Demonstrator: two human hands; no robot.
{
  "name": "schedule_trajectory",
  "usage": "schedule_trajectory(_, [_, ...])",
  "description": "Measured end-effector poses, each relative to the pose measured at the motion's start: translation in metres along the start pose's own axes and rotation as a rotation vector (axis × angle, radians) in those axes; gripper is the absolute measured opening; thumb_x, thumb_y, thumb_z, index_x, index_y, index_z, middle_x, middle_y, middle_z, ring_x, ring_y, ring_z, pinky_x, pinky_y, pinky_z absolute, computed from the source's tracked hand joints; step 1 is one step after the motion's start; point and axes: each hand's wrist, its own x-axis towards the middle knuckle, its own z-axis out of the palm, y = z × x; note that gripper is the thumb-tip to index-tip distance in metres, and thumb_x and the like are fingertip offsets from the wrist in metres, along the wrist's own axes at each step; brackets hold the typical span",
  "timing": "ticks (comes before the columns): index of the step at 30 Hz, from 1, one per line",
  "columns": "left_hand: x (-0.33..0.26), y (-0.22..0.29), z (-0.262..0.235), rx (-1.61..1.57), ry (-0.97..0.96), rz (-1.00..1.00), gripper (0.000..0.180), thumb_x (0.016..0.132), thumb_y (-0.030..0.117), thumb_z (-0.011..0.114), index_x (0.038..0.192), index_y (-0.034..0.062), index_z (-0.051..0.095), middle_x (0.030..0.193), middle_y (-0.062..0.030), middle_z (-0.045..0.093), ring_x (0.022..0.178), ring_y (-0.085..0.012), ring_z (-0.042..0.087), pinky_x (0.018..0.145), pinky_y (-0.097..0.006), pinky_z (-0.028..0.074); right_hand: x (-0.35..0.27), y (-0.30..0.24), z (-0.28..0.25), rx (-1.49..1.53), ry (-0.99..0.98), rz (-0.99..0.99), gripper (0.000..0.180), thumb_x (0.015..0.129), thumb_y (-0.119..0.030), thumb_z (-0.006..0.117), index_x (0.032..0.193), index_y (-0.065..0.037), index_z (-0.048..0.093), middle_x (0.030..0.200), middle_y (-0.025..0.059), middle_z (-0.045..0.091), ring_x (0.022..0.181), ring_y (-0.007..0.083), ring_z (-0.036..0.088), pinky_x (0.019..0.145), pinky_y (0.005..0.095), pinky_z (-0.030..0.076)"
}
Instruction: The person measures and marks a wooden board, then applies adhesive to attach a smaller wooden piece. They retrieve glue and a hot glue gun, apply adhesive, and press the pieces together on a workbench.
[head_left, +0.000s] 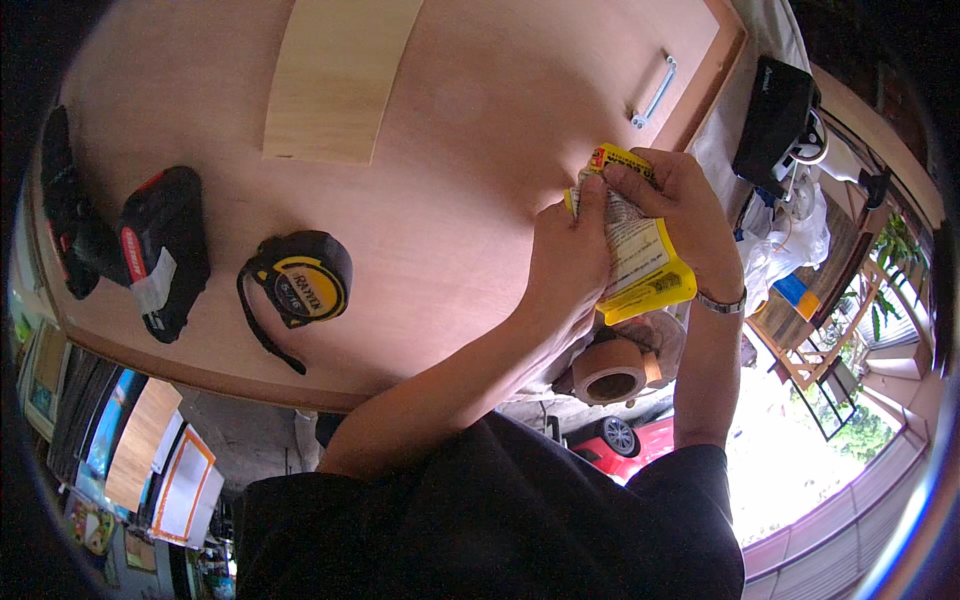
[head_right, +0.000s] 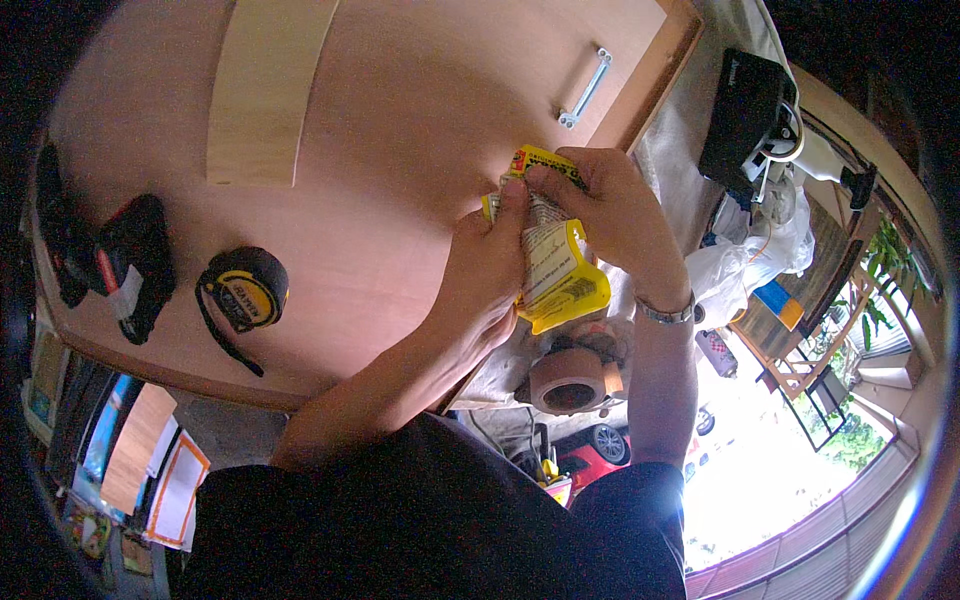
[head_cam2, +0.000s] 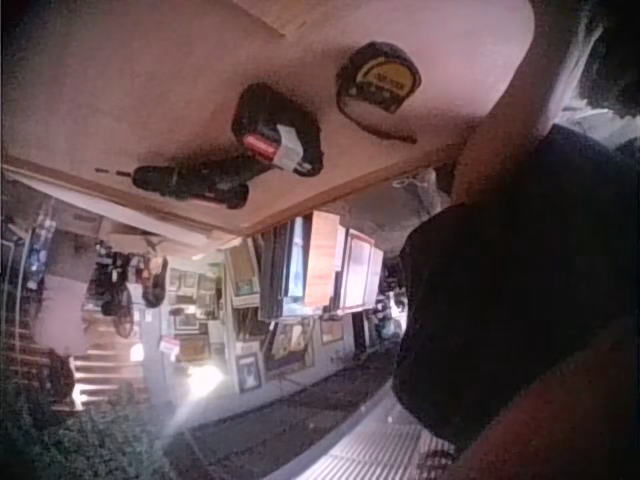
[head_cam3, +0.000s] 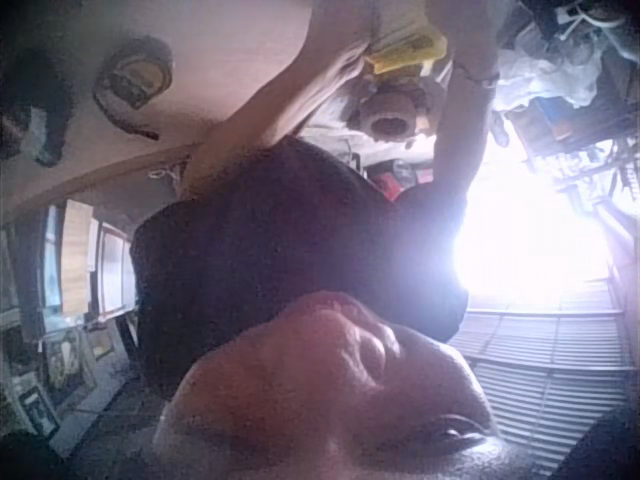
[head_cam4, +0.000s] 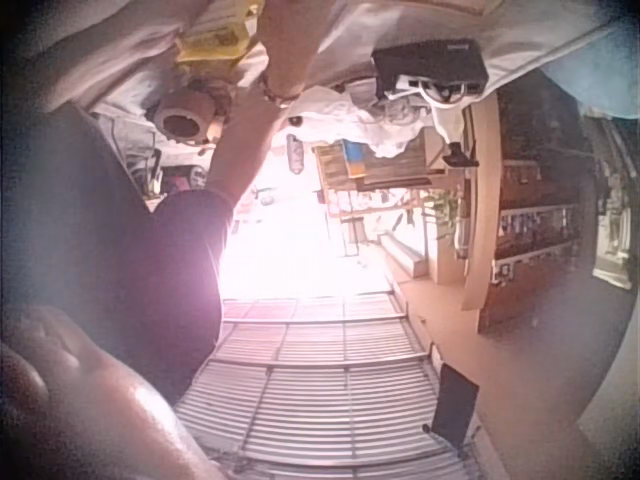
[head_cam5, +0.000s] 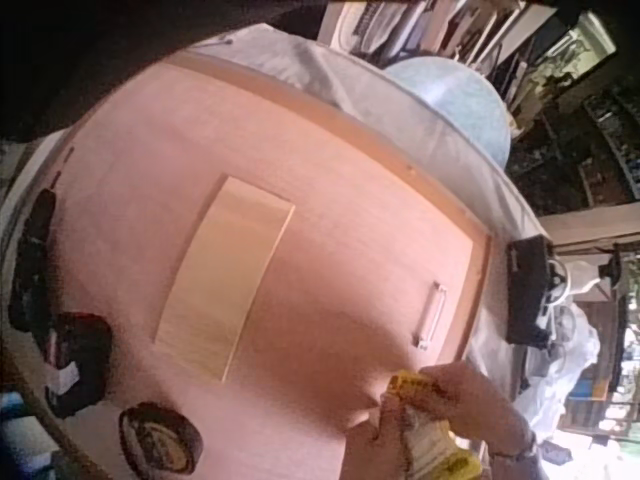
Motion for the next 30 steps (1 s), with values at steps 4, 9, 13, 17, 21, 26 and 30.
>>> schedule_trajectory(4, [-0.001, 0.003, 0.005, -0.051, -0.002, 0.034, 0.041, 0.107, 0.037, 0.047, 0.102, -0.0008, 0.06, 0.079, -0.006, 0.064, 0.059, -0.0081, 0.059, 0.051, -0.026, 0.049, 0.0, -0.007, -0.002, -0.073, 0.001, 0.053, 0.035, 0.098, -0.032, 0.062, 0.093, 0.001, 0.069, 0.069, 0.0097, 0.068, 0.058, 0.0131, 0.061, 0.055, 0.0308, 0.047])
schedule_trajectory(9, [-0.001, 0.001, 0.008, -0.04, 0.02, 0.027, 0.043, 0.107, 0.038, 0.047, 0.096, -0.0009, 0.062, 0.074, -0.0055, 0.063, 0.058, -0.0085, 0.059, 0.05, -0.027, 0.047, -0.001, -0.011, 0.0, -0.082, 0.043, 0.01, 0.035, 0.099, -0.033, 0.062, 0.092, 0.001, 0.069, 0.068, 0.0104, 0.066, 0.057, 0.0137, 0.06, 0.055, 0.0313, 0.047])
schedule_trajectory(13, [0.001, -0.003, 0.008, 0.036, 0.015, 0.058, 0.048, 0.107, 0.04, 0.045, 0.089, -0.001, 0.063, 0.069, -0.0055, 0.061, 0.057, -0.0089, 0.058, 0.048, -0.027, 0.044, -0.004, -0.011, -0.001, -0.077, 0.067, 0.021, 0.035, 0.099, -0.032, 0.061, 0.09, 0.001, 0.068, 0.068, 0.012, 0.065, 0.058, 0.015, 0.06, 0.055, 0.0324, 0.047])
schedule_trajectory(17, [0.003, -0.007, 0.005, 0.091, 0.009, 0.085, 0.05, 0.108, 0.04, 0.043, 0.088, -0.0014, 0.063, 0.068, -0.0065, 0.061, 0.056, -0.0094, 0.056, 0.049, -0.028, 0.043, -0.007, -0.011, 0.002, -0.121, 0.11, -0.015, 0.035, 0.098, -0.031, 0.061, 0.09, 0.002, 0.067, 0.068, 0.0134, 0.065, 0.058, 0.0166, 0.061, 0.055, 0.0337, 0.047])
schedule_trajectory(21, [0.005, -0.011, 0.002, 0.191, -0.011, 0.164, 0.05, 0.108, 0.039, 0.042, 0.088, -0.0022, 0.063, 0.067, -0.0074, 0.06, 0.055, -0.01, 0.056, 0.049, -0.029, 0.044, -0.009, -0.009, 0.004, -0.152, 0.158, -0.03, 0.034, 0.098, -0.031, 0.06, 0.09, 0.002, 0.068, 0.068, 0.015, 0.065, 0.058, 0.0191, 0.062, 0.055, 0.0345, 0.047])
schedule_trajectory(26, [0.009, -0.015, -0.003, 0.323, 0.002, 0.229, 0.05, 0.108, 0.039, 0.041, 0.088, -0.0021, 0.062, 0.068, -0.0089, 0.061, 0.054, -0.0107, 0.056, 0.05, -0.029, 0.044, -0.013, -0.008, 0.01, -0.058, 0.188, -0.032, 0.032, 0.099, -0.03, 0.061, 0.091, 0.001, 0.068, 0.069, 0.0159, 0.065, 0.058, 0.0174, 0.062, 0.054, 0.0331, 0.047])
schedule_trajectory(30, [0.002, -0.011, 0.0, 0.299, 0.004, 0.237, 0.051, 0.108, 0.04, 0.041, 0.087, -0.0013, 0.062, 0.067, -0.0101, 0.062, 0.053, -0.0122, 0.056, 0.049, -0.03, 0.044, -0.016, -0.007, 0.013, -0.016, 0.201, -0.013, 0.028, 0.098, -0.027, 0.063, 0.092, 0.0, 0.067, 0.068, 0.0146, 0.064, 0.057, 0.0138, 0.06, 0.053, 0.0316, 0.046])
